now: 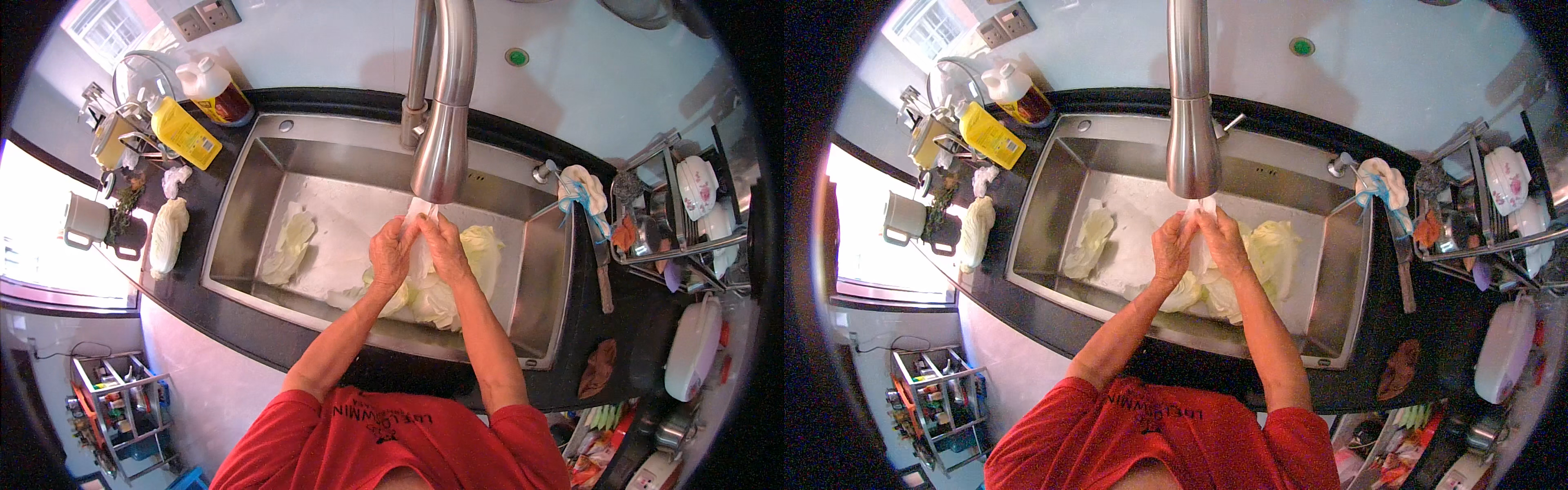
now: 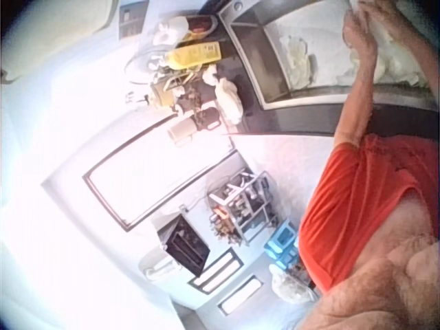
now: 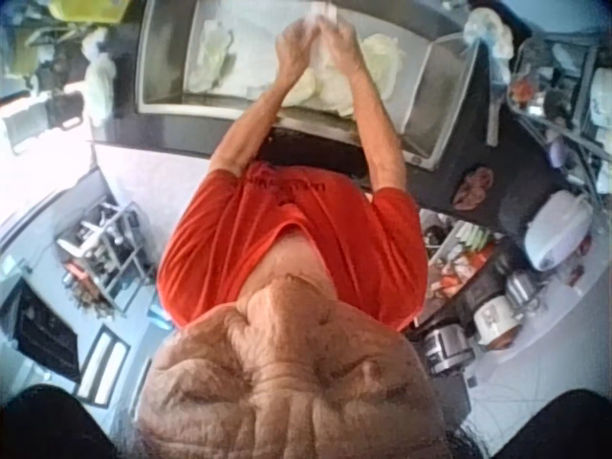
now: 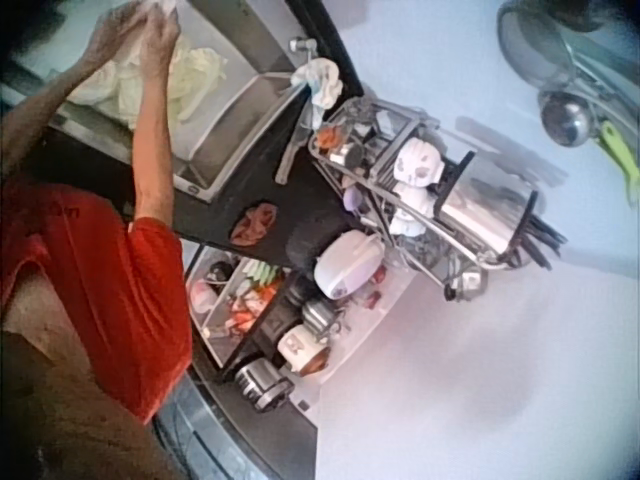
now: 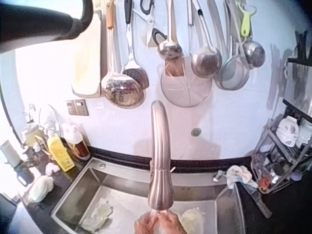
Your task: The person stands at a kitchen sink and removes outer leaves from a head of cabbage, placing them into the sink. They then rinse the cabbage leaves under running water from the faucet, handling them one by one and separating them into the sink basin.
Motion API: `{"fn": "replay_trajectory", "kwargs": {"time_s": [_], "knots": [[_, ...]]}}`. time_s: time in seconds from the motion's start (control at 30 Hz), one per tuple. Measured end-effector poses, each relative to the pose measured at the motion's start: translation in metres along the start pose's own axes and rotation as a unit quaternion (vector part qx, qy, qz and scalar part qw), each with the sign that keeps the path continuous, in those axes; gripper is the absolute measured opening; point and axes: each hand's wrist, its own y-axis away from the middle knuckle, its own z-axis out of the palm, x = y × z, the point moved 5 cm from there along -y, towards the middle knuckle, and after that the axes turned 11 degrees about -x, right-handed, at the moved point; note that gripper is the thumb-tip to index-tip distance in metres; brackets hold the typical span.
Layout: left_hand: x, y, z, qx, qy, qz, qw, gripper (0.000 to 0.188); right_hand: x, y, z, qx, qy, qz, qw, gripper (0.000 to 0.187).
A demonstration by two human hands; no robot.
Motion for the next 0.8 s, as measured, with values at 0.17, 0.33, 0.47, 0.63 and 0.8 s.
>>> {"fn": "replay_trajectory", "kwargs": {"time_s": [0.17, 0.33, 0.47, 0.63, 0.8], "knots": [[-0.016, 0.001, 0.014, -0.114, 0.08, 0.048, 0.989, 0.029, -0.003, -0.008, -0.012, 0.026, -0.138, -0.053, 0.989, 0.029], [-0.022, 0.02, 0.018, -0.16, 0.391, -0.154, 0.893, 0.026, 0.013, -0.012, -0.012, 0.048, -0.288, -0.07, 0.954, 0.03], [-0.044, 0.013, 0.022, -0.082, 0.417, -0.127, 0.896, 0.025, 0.024, -0.017, -0.004, 0.036, -0.246, -0.08, 0.965, 0.026], [-0.05, 0.01, 0.01, 0.003, 0.191, -0.076, 0.979, 0.031, 0.017, -0.012, -0.012, 0.122, -0.076, -0.061, 0.988, 0.032], [-0.002, 0.012, -0.01, -0.061, 0.21, -0.068, 0.973, 0.046, -0.002, 0.002, 0.011, 0.094, 0.111, -0.077, 0.986, 0.043]]}}
